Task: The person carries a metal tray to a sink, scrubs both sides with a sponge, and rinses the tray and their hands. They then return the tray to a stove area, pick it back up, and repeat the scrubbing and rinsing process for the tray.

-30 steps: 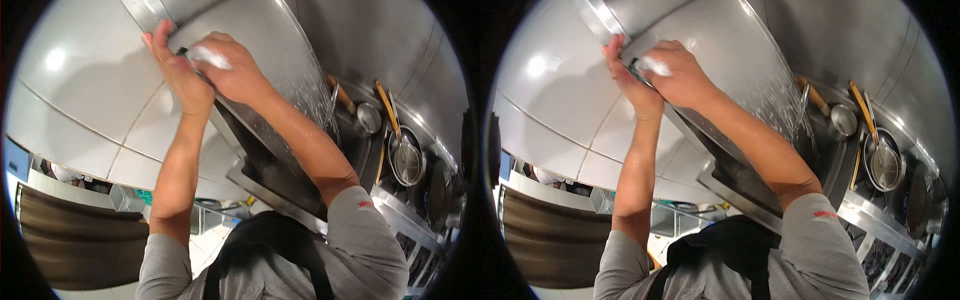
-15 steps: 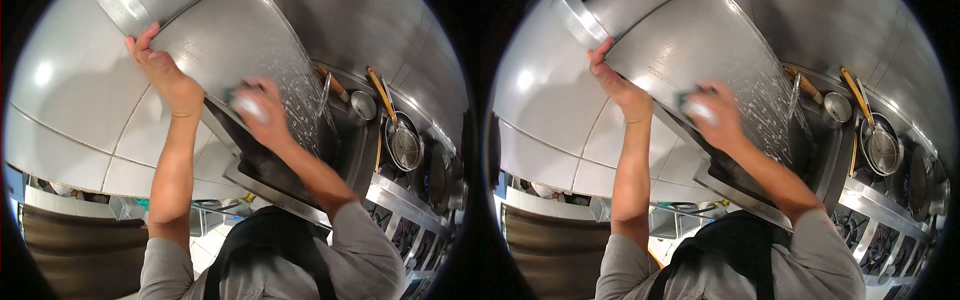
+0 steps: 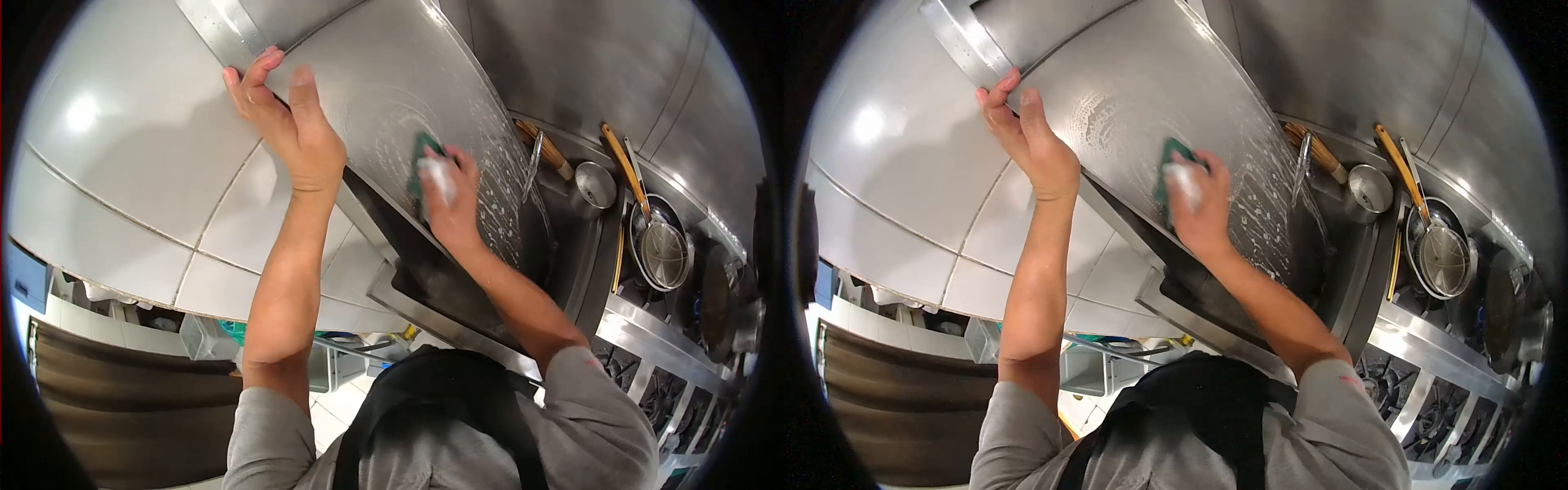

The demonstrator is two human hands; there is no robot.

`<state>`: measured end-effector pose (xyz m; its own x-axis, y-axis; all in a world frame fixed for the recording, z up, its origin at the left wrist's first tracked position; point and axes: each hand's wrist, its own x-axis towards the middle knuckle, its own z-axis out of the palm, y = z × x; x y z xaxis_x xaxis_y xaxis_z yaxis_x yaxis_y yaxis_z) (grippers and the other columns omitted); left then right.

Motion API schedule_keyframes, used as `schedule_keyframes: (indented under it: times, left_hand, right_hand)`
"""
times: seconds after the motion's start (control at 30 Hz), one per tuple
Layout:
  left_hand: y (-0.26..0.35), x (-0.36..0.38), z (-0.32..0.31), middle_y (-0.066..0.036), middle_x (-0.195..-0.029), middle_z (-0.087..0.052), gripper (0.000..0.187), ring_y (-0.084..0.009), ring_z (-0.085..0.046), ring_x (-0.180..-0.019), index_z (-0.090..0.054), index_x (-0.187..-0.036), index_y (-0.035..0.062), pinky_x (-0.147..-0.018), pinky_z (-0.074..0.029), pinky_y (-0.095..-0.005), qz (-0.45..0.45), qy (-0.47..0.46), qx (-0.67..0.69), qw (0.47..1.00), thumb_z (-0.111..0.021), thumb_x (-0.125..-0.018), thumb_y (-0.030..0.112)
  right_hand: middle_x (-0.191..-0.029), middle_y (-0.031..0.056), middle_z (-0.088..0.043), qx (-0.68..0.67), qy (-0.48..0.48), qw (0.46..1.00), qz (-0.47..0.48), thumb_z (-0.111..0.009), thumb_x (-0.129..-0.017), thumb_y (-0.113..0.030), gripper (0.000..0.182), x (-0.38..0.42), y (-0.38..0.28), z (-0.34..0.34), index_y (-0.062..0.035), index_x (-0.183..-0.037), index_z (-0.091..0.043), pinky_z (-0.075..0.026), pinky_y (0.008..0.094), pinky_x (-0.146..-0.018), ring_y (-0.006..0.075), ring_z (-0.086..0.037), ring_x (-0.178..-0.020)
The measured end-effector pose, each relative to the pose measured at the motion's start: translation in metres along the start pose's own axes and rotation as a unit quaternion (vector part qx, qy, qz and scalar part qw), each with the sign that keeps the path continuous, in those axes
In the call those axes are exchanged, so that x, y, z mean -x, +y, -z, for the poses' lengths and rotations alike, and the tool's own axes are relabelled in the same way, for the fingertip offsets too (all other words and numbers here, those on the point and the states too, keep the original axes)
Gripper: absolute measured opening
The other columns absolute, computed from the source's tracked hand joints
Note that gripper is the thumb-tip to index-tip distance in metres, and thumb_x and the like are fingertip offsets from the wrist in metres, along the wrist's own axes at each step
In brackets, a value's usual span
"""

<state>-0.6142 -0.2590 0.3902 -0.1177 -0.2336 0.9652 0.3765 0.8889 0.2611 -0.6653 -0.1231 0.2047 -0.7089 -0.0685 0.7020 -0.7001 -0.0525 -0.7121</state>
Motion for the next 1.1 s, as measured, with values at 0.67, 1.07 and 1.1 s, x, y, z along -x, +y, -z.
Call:
schedule_keyframes:
  times: [0.67,1.07,1.1]
  left_hand:
    - [-0.005,0.0,0.0,-0.009,-0.12,-0.05,0.026,-0.0209,-0.056,-0.11,-0.052,-0.116,0.0024,-0.099,-0.047,-0.0362,0.04,0.004,0.03,0.999,-0.047,-0.099,0.021]
    - [-0.012,-0.001,0.001,-0.01,-0.113,-0.058,0.022,-0.0195,-0.058,-0.107,-0.055,-0.112,0.0023,-0.094,-0.05,-0.0354,0.018,0.027,0.032,0.999,-0.058,-0.092,0.009]
    - [-0.017,-0.002,0.002,-0.01,-0.112,-0.059,0.023,-0.0196,-0.059,-0.106,-0.055,-0.112,0.0019,-0.093,-0.05,-0.0356,0.012,0.027,0.047,0.998,-0.059,-0.091,0.008]
  right_hand:
    - [-0.108,0.0186,-0.058,0.11,-0.028,0.985,-0.13,-0.062,-0.077,-0.011,0.036,0.116,0.067,0.074,-0.0059,-0.113,-0.061,-0.04,0.0493,-0.096,0.0368,-0.051,-0.108]
    - [-0.12,0.0276,-0.056,0.136,0.016,0.955,-0.264,-0.064,-0.092,-0.027,0.054,0.106,0.058,0.065,0.0053,-0.132,-0.046,-0.045,0.0476,-0.098,0.0429,-0.058,-0.11]
    - [-0.127,0.0271,-0.052,0.079,-0.013,0.965,-0.251,-0.067,-0.088,-0.028,0.056,0.07,0.024,0.056,0.0035,-0.131,-0.049,-0.043,0.049,-0.101,0.0434,-0.055,-0.114]
